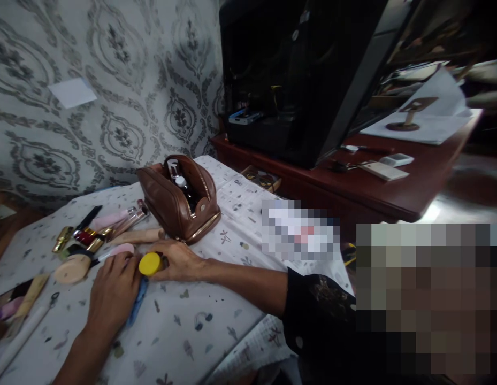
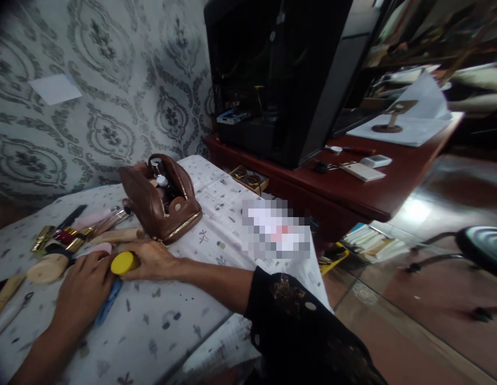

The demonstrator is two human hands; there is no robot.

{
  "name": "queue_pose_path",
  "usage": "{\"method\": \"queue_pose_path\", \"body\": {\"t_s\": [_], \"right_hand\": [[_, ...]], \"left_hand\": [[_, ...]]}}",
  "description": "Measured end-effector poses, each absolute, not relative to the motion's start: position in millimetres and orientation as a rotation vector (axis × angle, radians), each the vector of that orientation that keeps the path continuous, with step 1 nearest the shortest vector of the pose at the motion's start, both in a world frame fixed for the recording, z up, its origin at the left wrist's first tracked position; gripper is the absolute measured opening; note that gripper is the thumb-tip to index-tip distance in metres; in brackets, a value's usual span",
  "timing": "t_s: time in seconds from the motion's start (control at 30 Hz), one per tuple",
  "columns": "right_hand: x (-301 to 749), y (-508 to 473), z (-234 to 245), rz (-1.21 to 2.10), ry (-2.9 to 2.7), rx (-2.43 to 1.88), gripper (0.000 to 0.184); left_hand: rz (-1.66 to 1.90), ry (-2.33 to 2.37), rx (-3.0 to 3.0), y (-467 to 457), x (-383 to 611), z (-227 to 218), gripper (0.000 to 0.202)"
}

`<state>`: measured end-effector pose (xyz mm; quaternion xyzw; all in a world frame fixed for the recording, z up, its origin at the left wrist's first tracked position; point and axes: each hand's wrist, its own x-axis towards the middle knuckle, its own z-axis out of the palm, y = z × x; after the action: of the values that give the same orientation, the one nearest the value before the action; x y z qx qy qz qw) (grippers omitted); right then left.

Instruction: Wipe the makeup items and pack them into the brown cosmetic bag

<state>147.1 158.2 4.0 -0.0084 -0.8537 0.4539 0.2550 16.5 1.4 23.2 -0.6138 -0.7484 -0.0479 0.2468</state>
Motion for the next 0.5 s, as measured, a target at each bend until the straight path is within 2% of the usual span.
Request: {"method": "queue_pose_path", "body": {"t_s": [0.1, 0.3, 0.5], "right_hand": [[147, 157, 3, 1.172, -2.378, -0.028, 0.05], [148, 156, 2, 1.126, -2.411, -0.04, 0.048], [151, 154, 7, 1.09, -2.424, -0.036, 0.044]], "left_hand": [[-0.128, -2.074, -1.624, 2, 18, 29, 0.033], [-0.522, -2.142, -1.675, 5, 27, 43, 0.036], [-0.747, -2.068, -1.758, 42, 40, 90, 0.032]]}}
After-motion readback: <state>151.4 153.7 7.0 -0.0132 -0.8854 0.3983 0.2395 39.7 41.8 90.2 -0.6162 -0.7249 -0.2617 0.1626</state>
